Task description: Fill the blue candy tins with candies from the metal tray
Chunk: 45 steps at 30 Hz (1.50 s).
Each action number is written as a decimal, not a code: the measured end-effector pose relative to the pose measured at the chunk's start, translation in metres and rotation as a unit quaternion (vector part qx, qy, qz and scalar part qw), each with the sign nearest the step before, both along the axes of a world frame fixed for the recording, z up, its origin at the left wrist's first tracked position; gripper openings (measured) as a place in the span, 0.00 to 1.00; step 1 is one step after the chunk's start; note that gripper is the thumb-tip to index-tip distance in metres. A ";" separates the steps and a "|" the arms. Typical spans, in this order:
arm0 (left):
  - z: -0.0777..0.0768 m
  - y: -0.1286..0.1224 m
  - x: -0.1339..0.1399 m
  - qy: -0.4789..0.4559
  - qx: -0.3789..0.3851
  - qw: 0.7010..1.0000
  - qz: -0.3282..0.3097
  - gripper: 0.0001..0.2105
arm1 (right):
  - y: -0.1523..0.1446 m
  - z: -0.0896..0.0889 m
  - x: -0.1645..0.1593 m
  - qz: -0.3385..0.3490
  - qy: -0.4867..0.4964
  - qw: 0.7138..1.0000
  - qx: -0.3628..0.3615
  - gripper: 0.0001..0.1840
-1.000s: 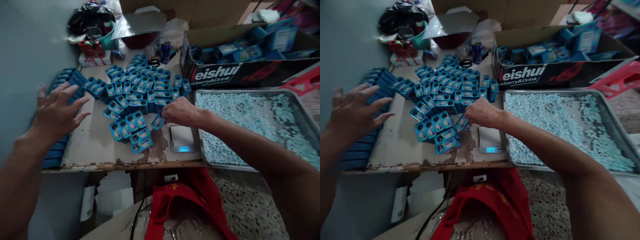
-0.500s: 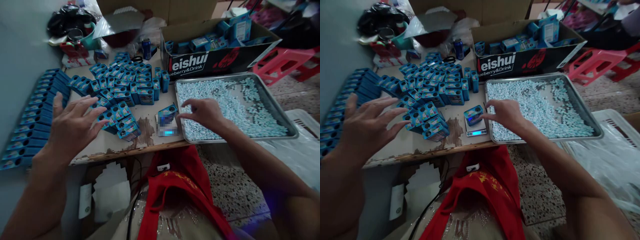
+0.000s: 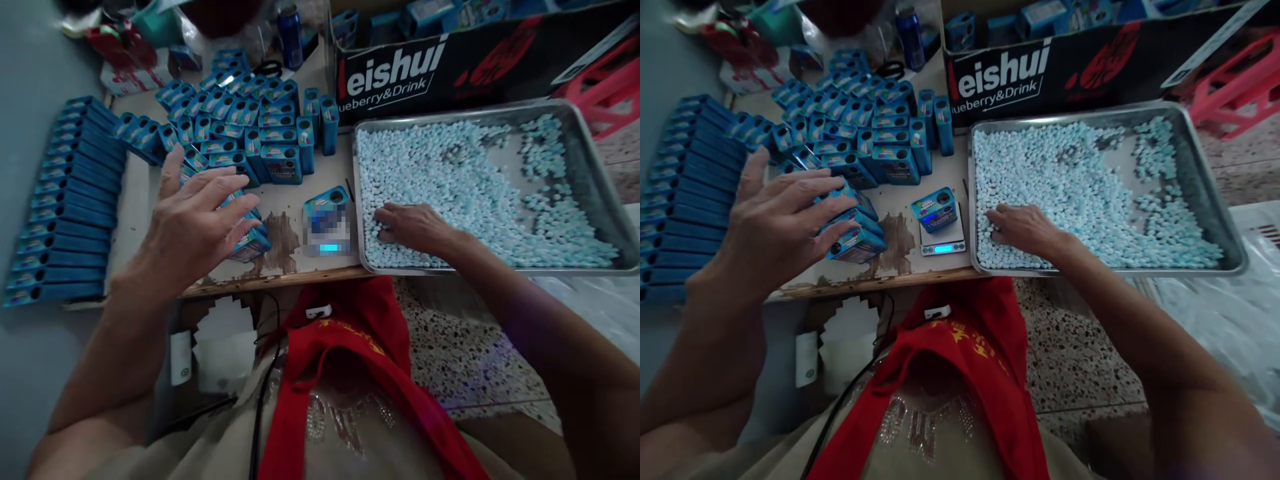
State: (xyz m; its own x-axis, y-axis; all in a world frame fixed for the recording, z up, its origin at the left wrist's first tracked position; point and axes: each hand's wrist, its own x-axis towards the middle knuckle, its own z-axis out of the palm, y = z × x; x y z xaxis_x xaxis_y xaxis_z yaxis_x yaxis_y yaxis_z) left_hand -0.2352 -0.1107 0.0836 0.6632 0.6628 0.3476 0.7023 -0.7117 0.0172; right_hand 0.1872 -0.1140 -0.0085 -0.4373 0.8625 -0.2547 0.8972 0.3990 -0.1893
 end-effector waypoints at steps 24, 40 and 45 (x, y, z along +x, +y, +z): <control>-0.143 -0.011 0.099 -0.392 -0.215 0.887 0.119 0.38 | 0.013 0.004 0.004 -0.378 0.660 0.599 -0.252 0.10; -0.128 0.018 0.137 -0.307 -0.176 0.930 0.099 0.33 | 0.045 0.048 -0.068 -0.197 0.537 0.797 -0.195 0.13; -0.097 0.007 0.128 -0.274 -0.163 0.943 0.092 0.18 | 0.044 0.044 -0.051 -0.351 0.648 0.655 -0.167 0.10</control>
State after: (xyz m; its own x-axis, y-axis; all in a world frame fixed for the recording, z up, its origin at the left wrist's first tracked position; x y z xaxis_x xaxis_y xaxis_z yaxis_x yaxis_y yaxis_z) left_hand -0.1069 -0.1036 -0.0136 0.3072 0.8799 0.3626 0.6356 -0.4733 0.6100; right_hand 0.1362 -0.0704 0.0351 0.0011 0.9577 -0.2876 -0.1627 -0.2836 -0.9450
